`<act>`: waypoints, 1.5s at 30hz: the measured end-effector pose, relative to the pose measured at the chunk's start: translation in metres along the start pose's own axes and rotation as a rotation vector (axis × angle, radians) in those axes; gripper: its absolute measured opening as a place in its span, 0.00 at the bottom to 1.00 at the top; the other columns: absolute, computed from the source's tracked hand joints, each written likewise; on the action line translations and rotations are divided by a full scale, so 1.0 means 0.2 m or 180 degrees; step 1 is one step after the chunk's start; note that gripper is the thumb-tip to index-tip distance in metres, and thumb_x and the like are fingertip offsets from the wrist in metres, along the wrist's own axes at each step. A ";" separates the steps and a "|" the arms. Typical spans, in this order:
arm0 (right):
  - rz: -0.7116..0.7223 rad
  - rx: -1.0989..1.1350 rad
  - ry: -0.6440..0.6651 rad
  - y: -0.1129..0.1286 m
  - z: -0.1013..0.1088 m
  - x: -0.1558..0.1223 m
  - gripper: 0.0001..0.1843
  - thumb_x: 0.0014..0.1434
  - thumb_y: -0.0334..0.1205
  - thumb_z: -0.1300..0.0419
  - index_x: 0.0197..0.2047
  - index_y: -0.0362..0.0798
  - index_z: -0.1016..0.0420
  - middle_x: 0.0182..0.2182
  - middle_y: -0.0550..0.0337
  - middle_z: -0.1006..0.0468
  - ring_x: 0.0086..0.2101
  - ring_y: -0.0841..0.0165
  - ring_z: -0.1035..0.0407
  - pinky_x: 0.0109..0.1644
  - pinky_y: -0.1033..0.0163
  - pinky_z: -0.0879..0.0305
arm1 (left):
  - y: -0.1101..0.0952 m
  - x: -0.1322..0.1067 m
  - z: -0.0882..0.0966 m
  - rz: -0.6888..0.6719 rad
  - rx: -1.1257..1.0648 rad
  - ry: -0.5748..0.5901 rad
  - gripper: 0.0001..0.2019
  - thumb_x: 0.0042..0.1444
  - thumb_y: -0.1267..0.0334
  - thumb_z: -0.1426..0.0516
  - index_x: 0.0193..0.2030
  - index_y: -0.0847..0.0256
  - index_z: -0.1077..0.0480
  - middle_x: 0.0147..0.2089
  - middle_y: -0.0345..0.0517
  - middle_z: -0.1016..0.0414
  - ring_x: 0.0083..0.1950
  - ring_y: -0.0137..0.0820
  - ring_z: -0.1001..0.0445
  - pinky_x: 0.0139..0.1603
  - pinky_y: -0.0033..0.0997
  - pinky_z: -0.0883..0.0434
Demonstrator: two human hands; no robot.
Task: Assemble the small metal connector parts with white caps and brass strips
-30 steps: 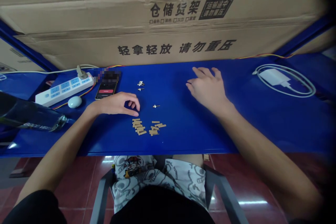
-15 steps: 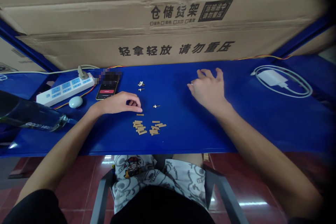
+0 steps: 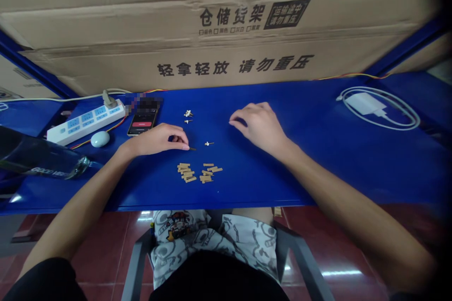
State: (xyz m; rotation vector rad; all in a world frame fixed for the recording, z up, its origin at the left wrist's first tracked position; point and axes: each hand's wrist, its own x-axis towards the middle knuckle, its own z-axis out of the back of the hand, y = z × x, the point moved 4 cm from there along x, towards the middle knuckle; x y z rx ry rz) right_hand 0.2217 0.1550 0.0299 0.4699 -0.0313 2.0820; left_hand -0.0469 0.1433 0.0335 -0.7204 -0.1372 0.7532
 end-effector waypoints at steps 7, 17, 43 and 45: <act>0.0169 0.2408 0.0297 0.23 -0.04 -0.03 0.05 0.63 0.41 0.34 0.42 0.54 0.18 0.40 0.63 0.14 0.41 0.64 0.20 0.50 0.58 0.28 | -0.06 0.04 -0.06 -0.0382 0.0066 -0.0830 0.11 0.69 0.53 0.43 0.44 0.58 0.25 0.41 0.42 0.22 0.41 0.30 0.25 0.44 0.29 0.31; -0.0503 0.3147 0.0106 0.21 -0.04 -0.03 0.07 0.57 0.48 0.29 0.37 0.56 0.15 0.37 0.63 0.14 0.39 0.62 0.20 0.49 0.54 0.25 | -0.14 0.03 -0.11 -0.0438 0.0408 -0.1415 0.10 0.73 0.56 0.47 0.47 0.58 0.29 0.44 0.43 0.24 0.42 0.31 0.26 0.47 0.32 0.30; -0.0810 0.3569 0.0075 0.22 -0.11 -0.04 0.14 0.53 0.51 0.26 0.36 0.51 0.18 0.33 0.59 0.15 0.37 0.62 0.19 0.46 0.54 0.23 | -0.20 0.03 -0.15 -0.0608 0.1770 -0.1901 0.11 0.76 0.59 0.52 0.47 0.60 0.31 0.45 0.46 0.21 0.41 0.33 0.23 0.45 0.36 0.34; -0.0623 0.3184 -0.0065 0.23 -0.09 -0.05 0.12 0.55 0.51 0.27 0.35 0.53 0.18 0.34 0.60 0.15 0.38 0.61 0.20 0.47 0.54 0.23 | -0.21 0.03 -0.15 -0.0653 0.1821 -0.1916 0.11 0.76 0.59 0.52 0.47 0.61 0.31 0.45 0.47 0.20 0.40 0.33 0.23 0.45 0.35 0.34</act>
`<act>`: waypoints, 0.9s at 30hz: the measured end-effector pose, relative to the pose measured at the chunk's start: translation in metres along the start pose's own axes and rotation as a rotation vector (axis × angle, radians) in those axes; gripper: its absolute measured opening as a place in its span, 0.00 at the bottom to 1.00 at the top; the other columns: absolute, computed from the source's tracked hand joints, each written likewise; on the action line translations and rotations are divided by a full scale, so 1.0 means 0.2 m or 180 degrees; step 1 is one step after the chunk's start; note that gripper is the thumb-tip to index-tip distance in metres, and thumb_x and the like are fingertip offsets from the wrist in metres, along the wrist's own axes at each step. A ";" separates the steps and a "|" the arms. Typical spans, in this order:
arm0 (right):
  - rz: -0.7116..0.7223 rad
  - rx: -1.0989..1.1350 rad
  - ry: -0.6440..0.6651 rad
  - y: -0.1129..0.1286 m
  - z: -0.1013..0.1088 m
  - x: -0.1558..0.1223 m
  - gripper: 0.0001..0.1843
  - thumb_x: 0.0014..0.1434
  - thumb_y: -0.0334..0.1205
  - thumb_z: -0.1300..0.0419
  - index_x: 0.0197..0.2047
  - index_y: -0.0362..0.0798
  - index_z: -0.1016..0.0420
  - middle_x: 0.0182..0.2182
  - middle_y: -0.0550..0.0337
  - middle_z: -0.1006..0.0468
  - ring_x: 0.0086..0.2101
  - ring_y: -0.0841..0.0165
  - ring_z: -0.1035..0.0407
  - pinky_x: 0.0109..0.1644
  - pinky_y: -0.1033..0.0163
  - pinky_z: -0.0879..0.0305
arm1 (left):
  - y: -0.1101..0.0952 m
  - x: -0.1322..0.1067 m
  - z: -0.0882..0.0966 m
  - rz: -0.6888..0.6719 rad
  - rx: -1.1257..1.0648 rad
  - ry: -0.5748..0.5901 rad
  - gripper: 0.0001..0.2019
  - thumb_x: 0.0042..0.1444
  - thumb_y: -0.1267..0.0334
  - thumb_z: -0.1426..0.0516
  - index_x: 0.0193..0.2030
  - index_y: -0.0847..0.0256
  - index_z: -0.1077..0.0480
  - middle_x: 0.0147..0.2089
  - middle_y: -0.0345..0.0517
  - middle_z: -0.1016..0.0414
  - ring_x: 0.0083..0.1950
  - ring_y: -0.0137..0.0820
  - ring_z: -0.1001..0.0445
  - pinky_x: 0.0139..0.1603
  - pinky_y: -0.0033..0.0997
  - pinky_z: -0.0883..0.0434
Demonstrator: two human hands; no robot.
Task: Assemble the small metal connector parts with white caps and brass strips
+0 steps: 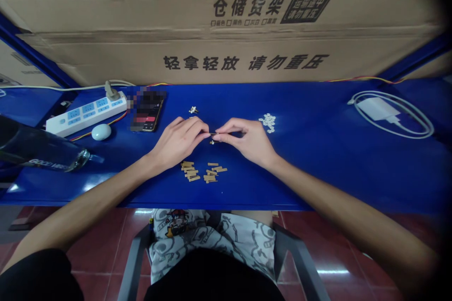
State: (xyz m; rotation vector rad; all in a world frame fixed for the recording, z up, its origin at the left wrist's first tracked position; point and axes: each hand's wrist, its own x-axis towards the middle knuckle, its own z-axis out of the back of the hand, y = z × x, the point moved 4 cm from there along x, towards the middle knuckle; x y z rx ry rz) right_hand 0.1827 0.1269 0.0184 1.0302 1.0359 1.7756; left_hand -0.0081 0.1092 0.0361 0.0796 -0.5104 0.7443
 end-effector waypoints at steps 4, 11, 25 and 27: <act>0.0517 -0.0645 0.0017 0.05 -0.01 -0.02 0.06 0.60 0.49 0.30 0.36 0.57 0.15 0.36 0.63 0.14 0.37 0.63 0.21 0.48 0.54 0.25 | -0.01 0.00 -0.01 -0.0163 -0.0044 0.0021 0.11 0.75 0.60 0.51 0.47 0.61 0.31 0.45 0.46 0.20 0.42 0.33 0.23 0.44 0.35 0.35; 0.0490 -0.0458 0.0234 0.05 0.00 -0.01 0.10 0.65 0.47 0.36 0.46 0.60 0.15 0.41 0.64 0.14 0.41 0.62 0.20 0.50 0.53 0.25 | 0.02 0.00 -0.01 0.0121 -0.0364 -0.0051 0.11 0.75 0.57 0.50 0.46 0.59 0.31 0.44 0.45 0.20 0.40 0.32 0.23 0.43 0.34 0.34; 0.0668 -0.0846 0.0265 0.04 0.01 0.01 0.04 0.63 0.43 0.34 0.39 0.56 0.17 0.37 0.63 0.16 0.39 0.63 0.24 0.46 0.55 0.31 | 0.05 -0.01 -0.03 0.0032 -0.0412 0.0021 0.13 0.74 0.55 0.48 0.44 0.59 0.28 0.42 0.44 0.19 0.41 0.32 0.23 0.43 0.34 0.33; 0.0698 -0.0979 0.0275 0.03 0.02 0.02 0.04 0.63 0.42 0.35 0.39 0.56 0.18 0.38 0.63 0.16 0.39 0.63 0.24 0.47 0.54 0.31 | 0.06 -0.01 -0.05 0.0055 -0.0439 0.0077 0.12 0.74 0.55 0.48 0.45 0.59 0.28 0.43 0.44 0.19 0.43 0.33 0.22 0.46 0.35 0.31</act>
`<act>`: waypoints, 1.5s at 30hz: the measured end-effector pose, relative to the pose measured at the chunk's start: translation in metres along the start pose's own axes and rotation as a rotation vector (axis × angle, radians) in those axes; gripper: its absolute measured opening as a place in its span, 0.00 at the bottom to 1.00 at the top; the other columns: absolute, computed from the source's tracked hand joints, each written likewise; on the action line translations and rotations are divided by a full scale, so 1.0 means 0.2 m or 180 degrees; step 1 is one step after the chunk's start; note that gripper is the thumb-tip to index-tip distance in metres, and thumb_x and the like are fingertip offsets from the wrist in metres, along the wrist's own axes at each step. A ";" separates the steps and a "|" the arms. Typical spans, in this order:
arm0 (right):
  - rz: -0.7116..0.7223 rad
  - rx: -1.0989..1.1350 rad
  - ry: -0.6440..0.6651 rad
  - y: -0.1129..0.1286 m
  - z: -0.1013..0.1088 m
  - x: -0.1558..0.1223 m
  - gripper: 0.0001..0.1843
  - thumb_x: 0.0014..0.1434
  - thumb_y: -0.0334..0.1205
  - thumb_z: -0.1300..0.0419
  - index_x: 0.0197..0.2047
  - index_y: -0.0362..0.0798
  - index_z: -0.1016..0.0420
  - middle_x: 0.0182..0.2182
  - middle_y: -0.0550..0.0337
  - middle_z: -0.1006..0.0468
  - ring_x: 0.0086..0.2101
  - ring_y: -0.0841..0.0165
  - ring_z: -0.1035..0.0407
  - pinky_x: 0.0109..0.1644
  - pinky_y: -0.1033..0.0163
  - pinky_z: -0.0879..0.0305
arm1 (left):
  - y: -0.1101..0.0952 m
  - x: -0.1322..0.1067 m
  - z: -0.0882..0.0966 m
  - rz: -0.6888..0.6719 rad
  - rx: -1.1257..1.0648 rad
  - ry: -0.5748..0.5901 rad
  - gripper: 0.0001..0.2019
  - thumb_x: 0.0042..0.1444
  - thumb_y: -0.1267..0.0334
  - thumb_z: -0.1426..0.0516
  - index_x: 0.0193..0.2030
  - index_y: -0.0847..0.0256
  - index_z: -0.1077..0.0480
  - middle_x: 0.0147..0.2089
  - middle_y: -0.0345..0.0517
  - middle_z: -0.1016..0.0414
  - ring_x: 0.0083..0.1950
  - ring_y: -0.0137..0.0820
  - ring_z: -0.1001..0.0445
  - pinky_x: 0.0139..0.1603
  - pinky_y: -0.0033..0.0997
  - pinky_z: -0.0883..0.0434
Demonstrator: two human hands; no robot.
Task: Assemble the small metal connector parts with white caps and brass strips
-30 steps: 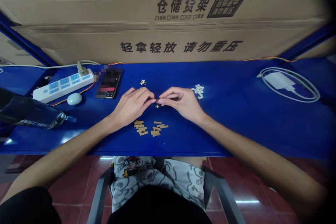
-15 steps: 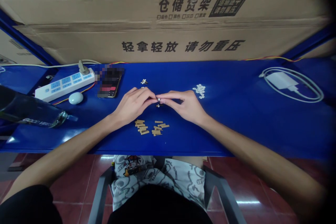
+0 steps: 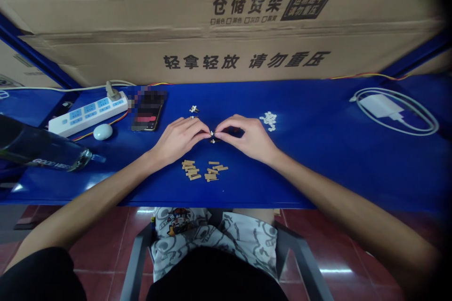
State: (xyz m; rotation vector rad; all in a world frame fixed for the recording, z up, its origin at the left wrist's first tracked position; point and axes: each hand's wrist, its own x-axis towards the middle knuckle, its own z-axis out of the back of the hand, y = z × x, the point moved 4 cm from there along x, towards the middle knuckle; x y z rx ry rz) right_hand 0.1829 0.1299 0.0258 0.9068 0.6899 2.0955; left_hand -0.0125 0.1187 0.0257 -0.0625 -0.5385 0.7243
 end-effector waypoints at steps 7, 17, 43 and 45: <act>0.0093 -0.0636 0.0260 -0.07 -0.01 0.00 0.07 0.65 0.40 0.38 0.39 0.55 0.17 0.47 0.59 0.17 0.48 0.61 0.25 0.58 0.50 0.32 | 0.04 -0.02 -0.06 0.0148 0.0104 0.0394 0.11 0.75 0.64 0.51 0.54 0.60 0.28 0.53 0.46 0.21 0.57 0.38 0.24 0.58 0.42 0.30; 0.0308 -0.0800 0.0403 -0.10 -0.01 -0.01 0.08 0.67 0.40 0.38 0.43 0.54 0.16 0.51 0.57 0.18 0.51 0.59 0.26 0.58 0.47 0.31 | 0.04 -0.03 -0.10 -0.0053 0.0082 0.0683 0.16 0.74 0.69 0.54 0.63 0.60 0.33 0.68 0.51 0.31 0.69 0.39 0.32 0.68 0.47 0.34; 0.0195 -0.1972 0.0797 -0.16 -0.02 -0.03 0.27 0.75 0.45 0.54 0.71 0.43 0.36 0.71 0.45 0.38 0.69 0.52 0.42 0.72 0.41 0.43 | 0.05 -0.04 -0.10 0.0045 0.0177 0.0813 0.20 0.75 0.65 0.55 0.70 0.60 0.37 0.73 0.52 0.37 0.73 0.40 0.37 0.72 0.51 0.36; 0.0199 -0.1965 0.0810 -0.16 -0.02 -0.03 0.27 0.75 0.44 0.54 0.71 0.43 0.36 0.71 0.45 0.39 0.69 0.52 0.42 0.72 0.40 0.43 | 0.05 -0.04 -0.10 0.0051 0.0173 0.0822 0.20 0.75 0.65 0.55 0.69 0.60 0.36 0.72 0.52 0.36 0.73 0.40 0.37 0.72 0.51 0.36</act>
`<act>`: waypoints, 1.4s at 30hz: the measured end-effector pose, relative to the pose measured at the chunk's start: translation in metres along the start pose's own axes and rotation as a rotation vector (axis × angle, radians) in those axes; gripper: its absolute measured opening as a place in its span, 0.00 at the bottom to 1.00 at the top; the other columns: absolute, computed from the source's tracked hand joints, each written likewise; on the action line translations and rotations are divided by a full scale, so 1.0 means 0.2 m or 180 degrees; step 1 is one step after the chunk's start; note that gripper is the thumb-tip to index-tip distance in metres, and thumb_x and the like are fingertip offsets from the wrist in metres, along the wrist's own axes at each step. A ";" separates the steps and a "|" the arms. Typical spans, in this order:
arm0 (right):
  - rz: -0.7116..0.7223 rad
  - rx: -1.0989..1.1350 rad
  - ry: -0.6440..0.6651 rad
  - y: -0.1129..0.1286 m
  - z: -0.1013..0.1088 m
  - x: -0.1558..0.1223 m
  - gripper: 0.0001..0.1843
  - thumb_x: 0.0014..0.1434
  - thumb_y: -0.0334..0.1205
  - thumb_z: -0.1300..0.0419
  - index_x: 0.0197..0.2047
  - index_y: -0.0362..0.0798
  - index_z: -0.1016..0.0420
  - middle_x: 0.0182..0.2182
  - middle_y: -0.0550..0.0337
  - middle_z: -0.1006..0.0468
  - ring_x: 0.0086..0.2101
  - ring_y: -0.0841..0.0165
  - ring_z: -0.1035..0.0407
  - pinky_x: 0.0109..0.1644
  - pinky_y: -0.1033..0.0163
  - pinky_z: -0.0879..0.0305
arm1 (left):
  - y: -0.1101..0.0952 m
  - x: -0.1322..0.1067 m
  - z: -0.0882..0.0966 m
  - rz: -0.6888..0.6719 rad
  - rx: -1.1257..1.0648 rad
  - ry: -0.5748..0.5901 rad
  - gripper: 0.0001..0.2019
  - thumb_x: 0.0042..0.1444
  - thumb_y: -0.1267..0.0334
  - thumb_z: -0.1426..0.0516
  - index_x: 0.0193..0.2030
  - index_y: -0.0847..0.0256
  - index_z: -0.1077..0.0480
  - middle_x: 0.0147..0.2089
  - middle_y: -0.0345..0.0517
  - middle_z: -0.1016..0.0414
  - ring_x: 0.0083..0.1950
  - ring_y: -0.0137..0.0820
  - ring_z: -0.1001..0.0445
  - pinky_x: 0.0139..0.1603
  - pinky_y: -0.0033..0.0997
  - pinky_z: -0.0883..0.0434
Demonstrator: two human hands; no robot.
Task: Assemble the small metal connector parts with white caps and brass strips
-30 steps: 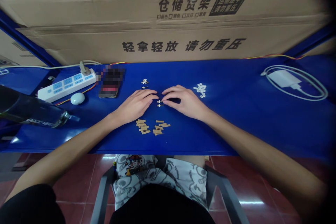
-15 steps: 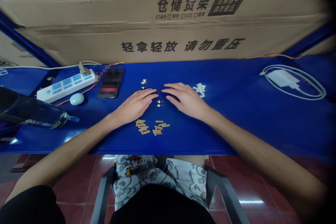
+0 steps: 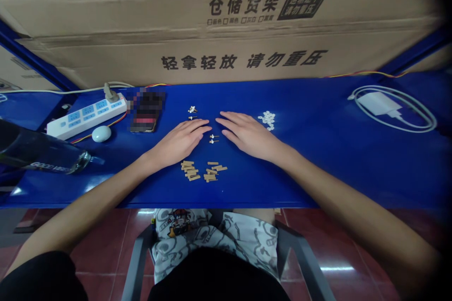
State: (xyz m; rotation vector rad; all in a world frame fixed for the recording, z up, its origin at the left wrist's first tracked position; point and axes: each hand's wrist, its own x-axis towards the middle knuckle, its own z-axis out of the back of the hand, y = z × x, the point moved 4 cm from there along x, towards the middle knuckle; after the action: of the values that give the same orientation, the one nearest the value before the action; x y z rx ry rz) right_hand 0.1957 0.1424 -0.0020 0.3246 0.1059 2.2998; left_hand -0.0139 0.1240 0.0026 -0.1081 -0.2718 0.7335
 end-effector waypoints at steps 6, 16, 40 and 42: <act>-0.0003 0.0000 0.0032 0.00 0.00 0.00 0.28 0.75 0.45 0.54 0.72 0.43 0.37 0.71 0.44 0.40 0.69 0.51 0.43 0.72 0.39 0.44 | 0.00 0.00 0.00 0.0023 -0.0061 -0.0028 0.19 0.76 0.64 0.55 0.69 0.59 0.36 0.72 0.51 0.36 0.73 0.40 0.37 0.73 0.51 0.38; 0.0041 0.0119 -0.0045 0.00 0.01 0.00 0.27 0.75 0.45 0.54 0.72 0.46 0.37 0.71 0.46 0.39 0.69 0.51 0.42 0.71 0.36 0.43 | -0.01 0.01 0.02 0.0088 -0.0240 -0.0078 0.18 0.75 0.64 0.55 0.67 0.58 0.35 0.71 0.50 0.35 0.72 0.39 0.38 0.74 0.50 0.38; 0.0015 0.0044 0.0030 0.00 0.00 -0.01 0.28 0.75 0.45 0.55 0.72 0.44 0.38 0.72 0.45 0.40 0.70 0.51 0.44 0.72 0.38 0.45 | 0.12 0.02 0.10 0.0481 0.0233 -0.0576 0.12 0.71 0.69 0.52 0.54 0.60 0.29 0.53 0.49 0.24 0.53 0.40 0.28 0.56 0.45 0.30; 0.0019 0.0076 0.0017 0.00 0.00 -0.01 0.28 0.75 0.45 0.55 0.72 0.45 0.38 0.72 0.46 0.41 0.70 0.51 0.44 0.72 0.38 0.45 | 0.14 0.02 0.10 0.0488 0.0420 -0.0574 0.15 0.71 0.69 0.52 0.58 0.59 0.29 0.57 0.52 0.26 0.55 0.43 0.29 0.56 0.48 0.30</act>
State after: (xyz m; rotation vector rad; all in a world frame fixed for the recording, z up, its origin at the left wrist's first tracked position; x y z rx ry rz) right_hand 0.1970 0.1418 -0.0022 0.3313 0.1354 2.3070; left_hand -0.0339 0.1475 0.0167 0.0638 -0.3891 0.9132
